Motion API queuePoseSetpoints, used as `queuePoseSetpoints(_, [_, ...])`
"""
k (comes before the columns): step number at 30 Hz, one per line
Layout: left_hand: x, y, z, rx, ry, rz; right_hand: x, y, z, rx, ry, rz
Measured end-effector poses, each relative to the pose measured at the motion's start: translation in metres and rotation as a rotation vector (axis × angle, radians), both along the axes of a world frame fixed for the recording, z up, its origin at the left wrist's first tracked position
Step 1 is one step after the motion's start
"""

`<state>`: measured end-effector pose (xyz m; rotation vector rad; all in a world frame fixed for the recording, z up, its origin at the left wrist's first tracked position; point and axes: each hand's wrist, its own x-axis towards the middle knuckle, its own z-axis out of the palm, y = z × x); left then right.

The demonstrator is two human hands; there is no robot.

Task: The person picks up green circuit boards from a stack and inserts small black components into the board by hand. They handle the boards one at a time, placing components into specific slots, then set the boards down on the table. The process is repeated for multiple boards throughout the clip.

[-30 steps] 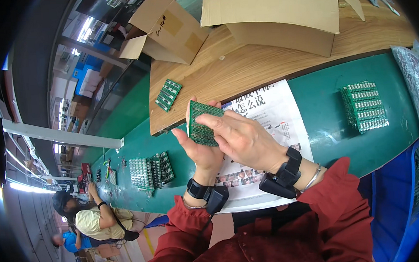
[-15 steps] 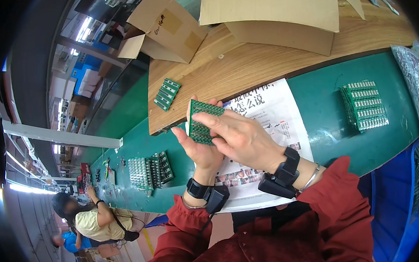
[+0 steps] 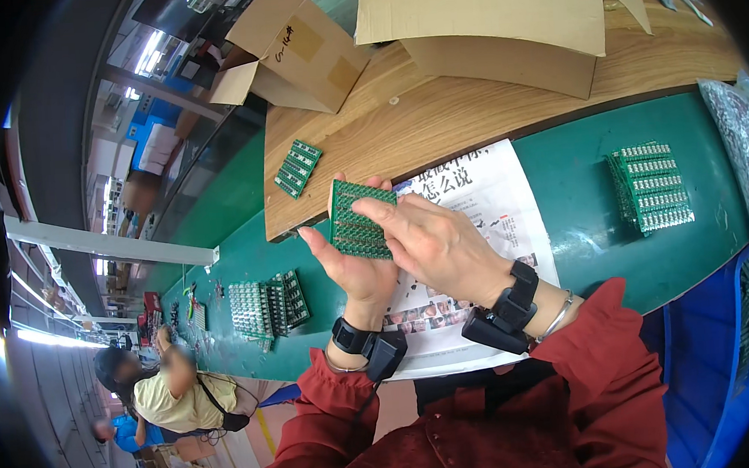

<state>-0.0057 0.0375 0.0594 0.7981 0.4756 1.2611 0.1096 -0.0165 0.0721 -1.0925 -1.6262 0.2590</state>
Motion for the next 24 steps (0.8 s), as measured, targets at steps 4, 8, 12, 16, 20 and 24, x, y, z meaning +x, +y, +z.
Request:
queuePoseSetpoints(4, [-0.003, 0.000, -0.004, 0.063, -0.009, -0.086, -0.003, 0.003, -0.007, 0.022, -0.022, 0.005])
queuePoseSetpoints(8, [-0.004, 0.000, -0.005, 0.075, -0.001, -0.087, -0.004, 0.002, -0.007, -0.023, -0.040, 0.011])
queuePoseSetpoints(12, [0.000, -0.003, -0.003, 0.048, 0.015, -0.025, -0.001, 0.001, -0.004, -0.005, -0.034, -0.007])
queuePoseSetpoints(16, [-0.004, 0.003, -0.003, 0.013, -0.026, -0.015, 0.003, -0.001, 0.003, -0.058, 0.026, 0.024])
queuePoseSetpoints(20, [0.000, -0.001, -0.003, 0.034, 0.010, -0.038, -0.004, 0.003, -0.003, 0.019, -0.013, 0.028])
queuePoseSetpoints(24, [0.000, -0.002, -0.003, 0.055, -0.003, -0.047, -0.002, 0.003, -0.001, 0.023, 0.014, 0.027])
